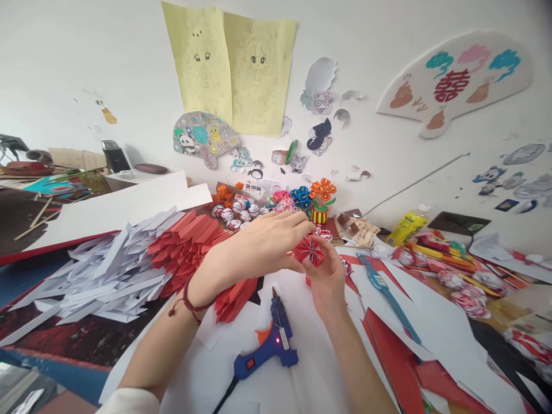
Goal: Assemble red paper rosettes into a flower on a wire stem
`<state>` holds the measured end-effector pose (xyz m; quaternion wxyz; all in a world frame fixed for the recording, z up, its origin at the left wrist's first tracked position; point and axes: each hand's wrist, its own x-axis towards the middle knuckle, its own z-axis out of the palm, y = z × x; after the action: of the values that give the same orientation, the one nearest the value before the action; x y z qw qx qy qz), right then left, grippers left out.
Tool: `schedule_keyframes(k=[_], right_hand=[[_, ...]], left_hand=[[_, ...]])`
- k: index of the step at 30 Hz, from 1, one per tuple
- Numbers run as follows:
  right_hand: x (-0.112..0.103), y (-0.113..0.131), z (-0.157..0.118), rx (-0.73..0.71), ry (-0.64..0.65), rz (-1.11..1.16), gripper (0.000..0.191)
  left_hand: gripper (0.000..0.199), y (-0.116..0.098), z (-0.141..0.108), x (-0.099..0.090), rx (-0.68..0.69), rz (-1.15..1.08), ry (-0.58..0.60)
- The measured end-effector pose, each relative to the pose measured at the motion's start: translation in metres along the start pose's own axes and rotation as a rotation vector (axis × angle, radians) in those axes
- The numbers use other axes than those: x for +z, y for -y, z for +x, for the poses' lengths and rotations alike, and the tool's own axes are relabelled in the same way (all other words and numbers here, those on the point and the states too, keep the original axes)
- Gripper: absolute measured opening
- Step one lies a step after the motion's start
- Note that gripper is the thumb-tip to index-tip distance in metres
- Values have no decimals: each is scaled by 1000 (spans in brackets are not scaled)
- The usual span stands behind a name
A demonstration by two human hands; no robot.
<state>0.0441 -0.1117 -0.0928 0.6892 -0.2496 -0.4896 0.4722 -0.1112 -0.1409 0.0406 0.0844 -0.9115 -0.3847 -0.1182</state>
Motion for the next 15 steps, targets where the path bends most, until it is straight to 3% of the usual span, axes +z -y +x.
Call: schedule_keyframes(k=[4,15], right_hand=[[-2,-1,1,5,-8,34,50],[-2,2,1,90,40,130,53]], left_hand=[[43,-1,5,4,-6,-18,40],[36,3,10,11,49,-30,3]])
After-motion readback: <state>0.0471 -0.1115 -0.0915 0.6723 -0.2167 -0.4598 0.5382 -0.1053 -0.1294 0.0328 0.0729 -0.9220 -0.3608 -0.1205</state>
